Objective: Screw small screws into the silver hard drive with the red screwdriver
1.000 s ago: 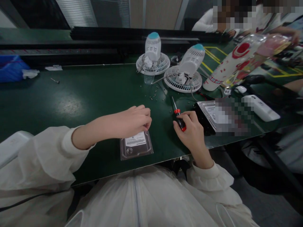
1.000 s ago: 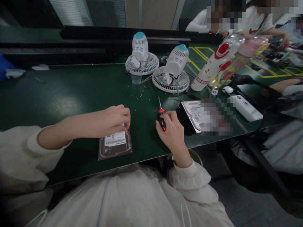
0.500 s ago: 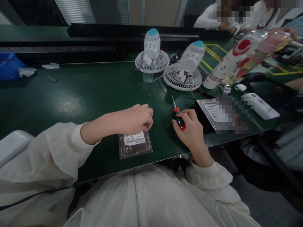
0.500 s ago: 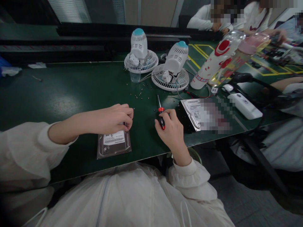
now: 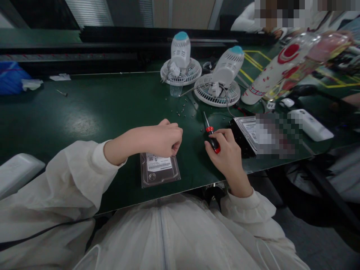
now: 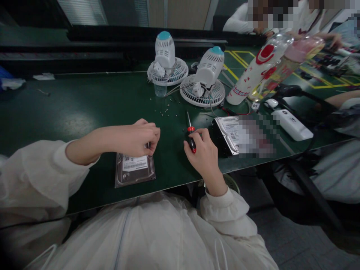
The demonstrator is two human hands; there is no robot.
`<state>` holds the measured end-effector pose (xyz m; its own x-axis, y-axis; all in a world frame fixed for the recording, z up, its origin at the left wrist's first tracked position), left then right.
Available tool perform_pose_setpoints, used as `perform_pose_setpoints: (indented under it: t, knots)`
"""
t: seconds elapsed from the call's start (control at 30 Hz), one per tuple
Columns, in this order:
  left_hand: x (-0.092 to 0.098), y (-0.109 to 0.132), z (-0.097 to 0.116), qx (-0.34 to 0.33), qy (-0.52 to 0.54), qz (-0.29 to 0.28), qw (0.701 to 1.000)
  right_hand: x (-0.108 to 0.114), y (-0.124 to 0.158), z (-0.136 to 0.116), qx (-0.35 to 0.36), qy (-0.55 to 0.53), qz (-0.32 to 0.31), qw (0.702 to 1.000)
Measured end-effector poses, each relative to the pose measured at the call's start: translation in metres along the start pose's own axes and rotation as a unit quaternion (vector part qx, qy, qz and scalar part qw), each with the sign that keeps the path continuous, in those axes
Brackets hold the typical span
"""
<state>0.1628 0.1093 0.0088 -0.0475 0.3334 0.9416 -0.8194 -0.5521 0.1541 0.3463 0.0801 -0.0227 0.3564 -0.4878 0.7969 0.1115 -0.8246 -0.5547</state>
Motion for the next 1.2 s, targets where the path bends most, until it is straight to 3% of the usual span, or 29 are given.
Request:
perform_pose_setpoints:
  t: [0.37, 0.47, 0.57, 0.63, 0.73, 0.87, 1.0, 1.2]
  knots:
    - [0.000, 0.011, -0.003, -0.010, -0.008, 0.075, 0.997, -0.001, -0.001, 0.003, -0.007, -0.011, -0.006, 1.000]
    - [0.005, 0.022, 0.002, 0.008, -0.051, 0.114, 0.992, -0.003, -0.001, 0.004, -0.012, -0.013, -0.011, 1.000]
    - [0.009, 0.041, 0.015, 0.077, -0.135, 0.166, 0.974, -0.004, 0.000, 0.007, -0.024, -0.010, -0.012, 1.000]
    - [0.002, 0.054, 0.034, 0.070, -0.171, 0.184, 0.965, -0.004, 0.002, 0.011, -0.039, -0.004, -0.006, 0.999]
    - [-0.023, 0.070, 0.064, 0.003, -0.211, 0.210, 0.955, -0.003, 0.007, 0.020, -0.057, 0.002, 0.004, 0.998]
    - [-0.055, 0.079, 0.076, -0.043, -0.279, 0.238, 0.929, -0.001, 0.006, 0.033, -0.062, -0.009, 0.016, 0.998]
    - [-0.063, 0.081, 0.073, -0.033, -0.306, 0.259, 0.915, 0.012, -0.006, 0.043, -0.068, -0.007, 0.036, 0.997]
    - [-0.059, 0.077, 0.064, -0.004, -0.300, 0.252, 0.920, 0.061, -0.031, 0.040, -0.081, 0.040, 0.111, 0.990]
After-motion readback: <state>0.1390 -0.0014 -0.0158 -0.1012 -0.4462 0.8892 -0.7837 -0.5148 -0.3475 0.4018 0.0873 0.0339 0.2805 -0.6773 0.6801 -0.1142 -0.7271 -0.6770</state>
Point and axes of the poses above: each hand's wrist, its own y-axis away from the middle knuckle, its own x-axis out of the back of the hand, z = x × y, the point moved 7 cm from there along -y, towards the middle knuckle, and after that the axes turned 6 degrees about z, right-handed, at the moved point
